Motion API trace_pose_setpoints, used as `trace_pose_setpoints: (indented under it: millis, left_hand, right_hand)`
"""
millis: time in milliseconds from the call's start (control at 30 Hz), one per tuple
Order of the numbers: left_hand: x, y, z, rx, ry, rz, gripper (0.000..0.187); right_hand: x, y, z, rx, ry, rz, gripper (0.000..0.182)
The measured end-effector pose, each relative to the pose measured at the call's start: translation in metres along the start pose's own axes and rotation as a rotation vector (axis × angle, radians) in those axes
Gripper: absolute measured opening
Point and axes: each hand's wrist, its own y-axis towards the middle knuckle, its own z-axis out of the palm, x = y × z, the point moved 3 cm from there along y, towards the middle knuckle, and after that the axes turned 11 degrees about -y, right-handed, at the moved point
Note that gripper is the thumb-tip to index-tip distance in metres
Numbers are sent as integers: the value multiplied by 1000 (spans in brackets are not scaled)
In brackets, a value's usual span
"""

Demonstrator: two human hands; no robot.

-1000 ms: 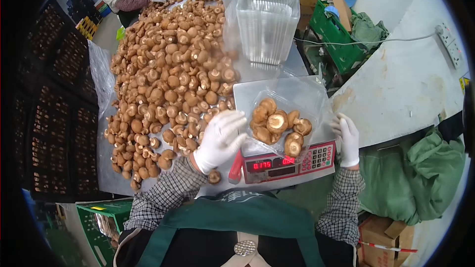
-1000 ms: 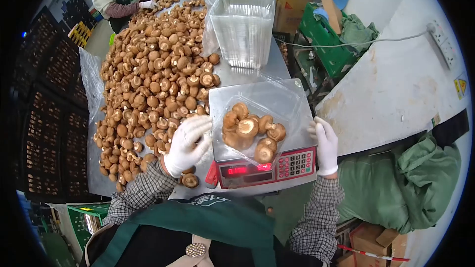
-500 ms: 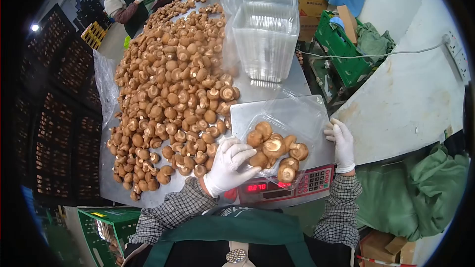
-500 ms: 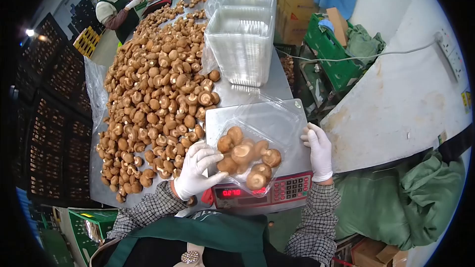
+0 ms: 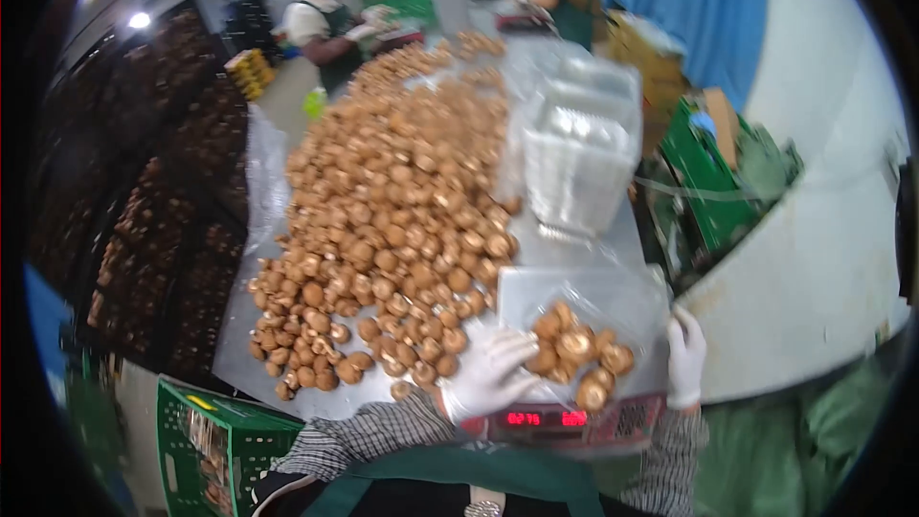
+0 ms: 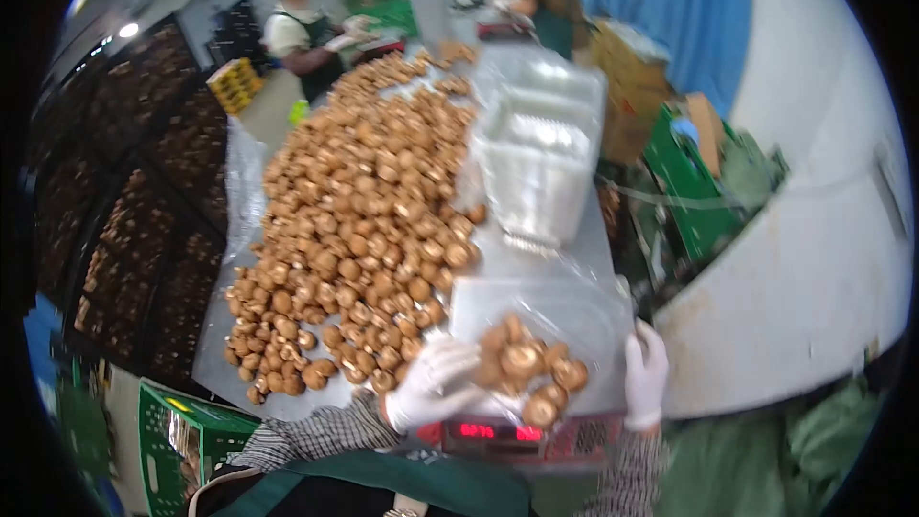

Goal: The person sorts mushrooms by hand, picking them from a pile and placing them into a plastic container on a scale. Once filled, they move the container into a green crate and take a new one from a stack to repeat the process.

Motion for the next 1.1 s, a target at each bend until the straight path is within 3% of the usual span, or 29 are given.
trace_pose_setpoints:
  millis: [67,200,233,267,400,533,700,800,900,1100]
  left_hand:
    - [5,-3,-2,-36,11,-51,35]
    - [12,-7,5,-26,0,-75,34]
    - [13,-8,7,-38,1,-53,34]
    - [14,-9,8,-46,-2,-32,34]
    - [17,-16,8,-48,-42,-42,35]
    - [-1,8,6,-13,6,59,40]
    - [-11,47,29,246,66,150,43]
    - [-1,60,39,440,209,25,42]
    - [6,64,49,398,262,47,38]
    - [4,67,39,305,12,-89,35]
  right_hand:
    - [42,-9,-10,-28,-95,-135,15]
    - [117,-36,-3,217,-124,-394,8]
    - [128,-40,6,200,-154,-642,6]
    - [132,-45,9,465,-254,-568,29]
    - [146,-60,21,404,-404,-735,27]
    - [134,-61,19,432,-377,-715,27]
    - [131,-59,15,497,-362,-683,28]
    - [131,-59,12,520,-351,-692,31]
    - [130,-58,6,556,-315,-721,37]
    - [118,-48,2,685,-186,-649,39]
